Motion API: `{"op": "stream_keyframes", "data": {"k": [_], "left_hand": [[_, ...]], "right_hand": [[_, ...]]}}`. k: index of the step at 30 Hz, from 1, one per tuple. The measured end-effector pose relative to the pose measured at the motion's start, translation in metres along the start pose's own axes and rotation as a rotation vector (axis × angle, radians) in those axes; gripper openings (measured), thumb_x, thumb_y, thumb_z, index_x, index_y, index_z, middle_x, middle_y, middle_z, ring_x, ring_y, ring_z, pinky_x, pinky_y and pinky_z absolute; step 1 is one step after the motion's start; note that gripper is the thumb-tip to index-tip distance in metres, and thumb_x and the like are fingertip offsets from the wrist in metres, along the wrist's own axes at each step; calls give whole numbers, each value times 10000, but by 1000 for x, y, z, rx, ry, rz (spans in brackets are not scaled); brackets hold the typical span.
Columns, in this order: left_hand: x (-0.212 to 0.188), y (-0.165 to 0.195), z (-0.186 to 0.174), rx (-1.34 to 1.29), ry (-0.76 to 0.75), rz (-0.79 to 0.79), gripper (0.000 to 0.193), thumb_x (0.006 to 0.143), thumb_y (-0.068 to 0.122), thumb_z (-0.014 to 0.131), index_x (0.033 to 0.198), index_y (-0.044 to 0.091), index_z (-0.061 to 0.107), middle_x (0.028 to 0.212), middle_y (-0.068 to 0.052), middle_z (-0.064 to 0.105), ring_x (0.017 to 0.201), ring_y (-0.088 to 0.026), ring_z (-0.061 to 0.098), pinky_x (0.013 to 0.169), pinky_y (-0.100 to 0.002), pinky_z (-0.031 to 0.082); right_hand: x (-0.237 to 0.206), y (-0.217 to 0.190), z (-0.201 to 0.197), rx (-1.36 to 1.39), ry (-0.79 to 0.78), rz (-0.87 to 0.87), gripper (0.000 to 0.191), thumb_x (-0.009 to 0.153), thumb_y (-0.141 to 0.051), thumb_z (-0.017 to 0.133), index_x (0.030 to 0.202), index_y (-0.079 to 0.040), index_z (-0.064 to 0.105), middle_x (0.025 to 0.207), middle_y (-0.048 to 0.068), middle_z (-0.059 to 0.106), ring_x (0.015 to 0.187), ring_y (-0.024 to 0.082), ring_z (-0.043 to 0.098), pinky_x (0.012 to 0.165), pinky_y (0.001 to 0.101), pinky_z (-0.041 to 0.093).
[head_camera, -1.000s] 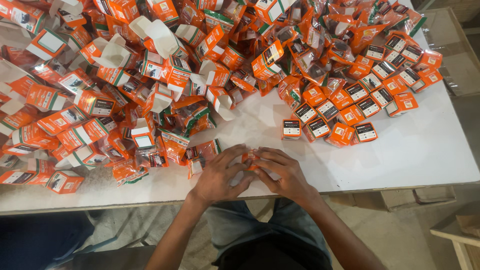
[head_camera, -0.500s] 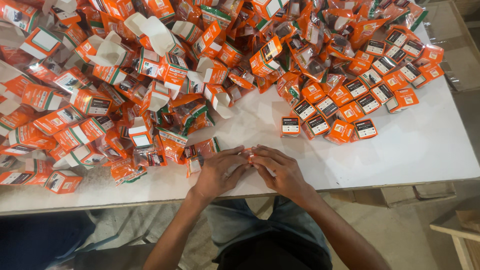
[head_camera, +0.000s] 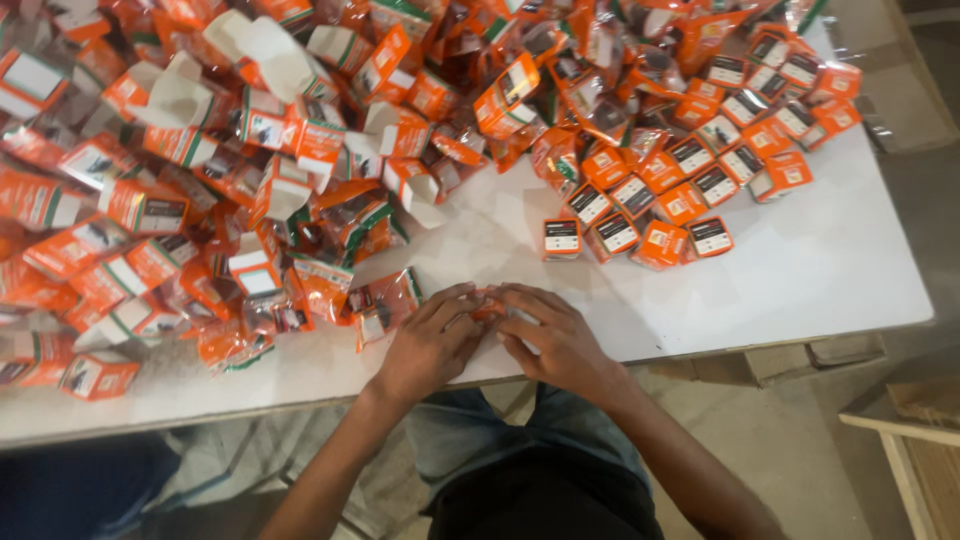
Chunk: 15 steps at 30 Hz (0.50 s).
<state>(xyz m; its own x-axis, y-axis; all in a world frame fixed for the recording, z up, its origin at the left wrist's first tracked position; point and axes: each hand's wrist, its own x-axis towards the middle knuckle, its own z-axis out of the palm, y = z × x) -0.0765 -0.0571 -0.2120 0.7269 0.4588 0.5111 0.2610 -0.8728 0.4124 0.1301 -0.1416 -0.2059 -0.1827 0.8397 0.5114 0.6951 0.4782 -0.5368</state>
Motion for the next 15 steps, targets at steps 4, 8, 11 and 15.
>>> {"op": "stream_keyframes", "data": {"k": [4, 8, 11, 15], "left_hand": [[5, 9, 0, -159, -70, -54, 222, 817, 93, 792, 1015, 55, 700, 1254, -115, 696, 1301, -331, 641, 1046, -402, 563], [28, 19, 7, -240, -130, -47, 732, 814, 280, 858, 1438, 35, 563, 1516, -205, 570, 1482, -402, 499, 1206, -469, 452], [61, 25, 28, -138, -149, -35, 1272, 675, 561, 901, 1579, -17, 218, 1616, -366, 212, 1526, -512, 188, 1216, -617, 242], [105, 39, 71, 6, -266, -67, 1456, 553, 690, 892, 1561, -19, 116, 1599, -371, 22, 1507, -545, 23, 1157, -749, 129]], "right_hand": [[-14, -10, -1, -102, 90, 10, 248, 819, -61, 755, 1061, -82, 701, 1270, 127, 650, 1184, 339, 633, 974, 443, 532], [-48, -16, -16, -170, 133, 172, 273, 775, -77, 775, 1034, -102, 694, 1188, 111, 656, 1101, 330, 648, 922, 448, 540], [-79, -9, -38, -117, 250, 313, 326, 786, -81, 769, 1101, -83, 685, 1204, 116, 651, 1115, 321, 650, 906, 421, 566], [-111, 17, -81, -252, 347, 424, 340, 774, -63, 757, 1106, -84, 692, 1185, 134, 633, 1116, 332, 641, 881, 420, 563]]}}
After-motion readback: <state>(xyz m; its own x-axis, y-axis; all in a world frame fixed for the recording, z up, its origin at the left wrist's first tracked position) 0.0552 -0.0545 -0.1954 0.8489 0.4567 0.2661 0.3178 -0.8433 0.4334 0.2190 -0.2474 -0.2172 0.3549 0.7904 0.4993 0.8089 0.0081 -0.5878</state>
